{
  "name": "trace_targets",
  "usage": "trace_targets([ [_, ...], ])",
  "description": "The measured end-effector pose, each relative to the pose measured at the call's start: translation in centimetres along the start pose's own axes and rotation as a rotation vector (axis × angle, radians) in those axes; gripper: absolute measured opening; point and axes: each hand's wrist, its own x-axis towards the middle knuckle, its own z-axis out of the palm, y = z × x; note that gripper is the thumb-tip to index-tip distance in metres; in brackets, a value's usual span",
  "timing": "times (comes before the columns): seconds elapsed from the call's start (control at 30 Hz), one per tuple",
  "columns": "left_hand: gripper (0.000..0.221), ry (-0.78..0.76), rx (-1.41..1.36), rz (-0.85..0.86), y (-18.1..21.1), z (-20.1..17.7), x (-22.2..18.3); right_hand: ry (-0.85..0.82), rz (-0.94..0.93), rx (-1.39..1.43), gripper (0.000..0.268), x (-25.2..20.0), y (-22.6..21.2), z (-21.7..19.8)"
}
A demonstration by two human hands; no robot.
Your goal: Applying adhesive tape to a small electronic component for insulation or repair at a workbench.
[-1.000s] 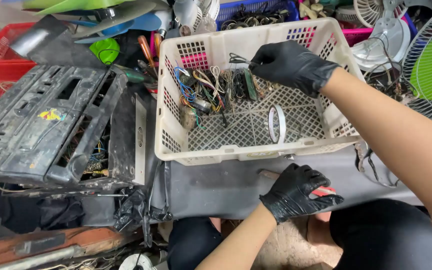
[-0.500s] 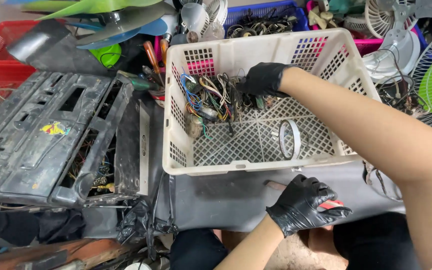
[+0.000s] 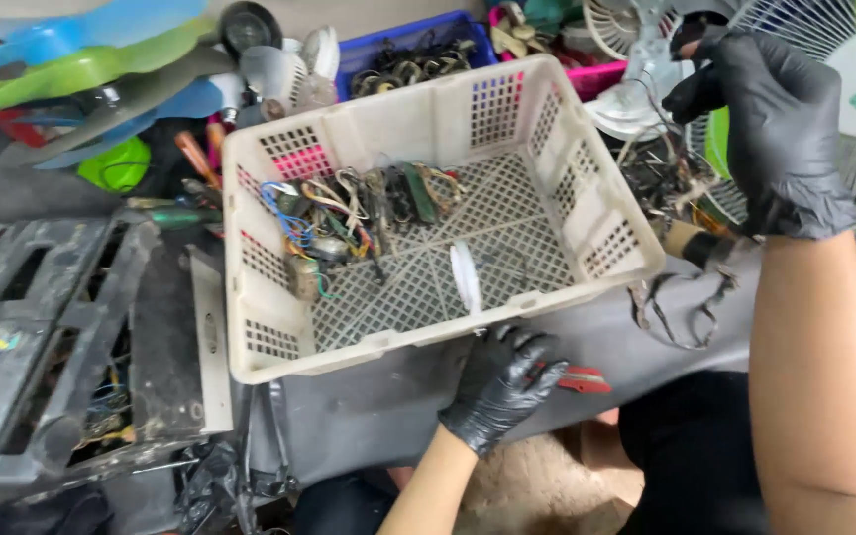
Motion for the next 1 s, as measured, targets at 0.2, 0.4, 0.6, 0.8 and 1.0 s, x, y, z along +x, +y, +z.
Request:
trace_targets([
  [0.2,0.038,-0.047,0.115,-0.032,0.7,-0.7,-0.6,-0.07,-0.435,-0.317,0.024,-1.2,11.0,-5.0],
  [0.4,0.06,-0.292,0.272,-0.009,-0.1,0.2,-1.5,-0.372,-0.13,-0.651,0.03,-1.0,10.8,-6.7],
  [0.6,0.05,-0.463,0.495,-0.166,-2.4,2.4,-4.6,-0.592,-0.344,-0.632,0.02,-1.0,13.5,-6.1],
  [0.8,0.033,-0.543,0.617,-0.155,-1.3,3.3,-2.5,-0.624,-0.388,-0.478,0.015,-1.6,12.6,-4.1],
  [1.0,0.034,-0.63,0.649,-0.209,-0.5,5.8,-1.0,-0.987,0.036,-0.951,0.04,-3.0,11.0,-3.2],
])
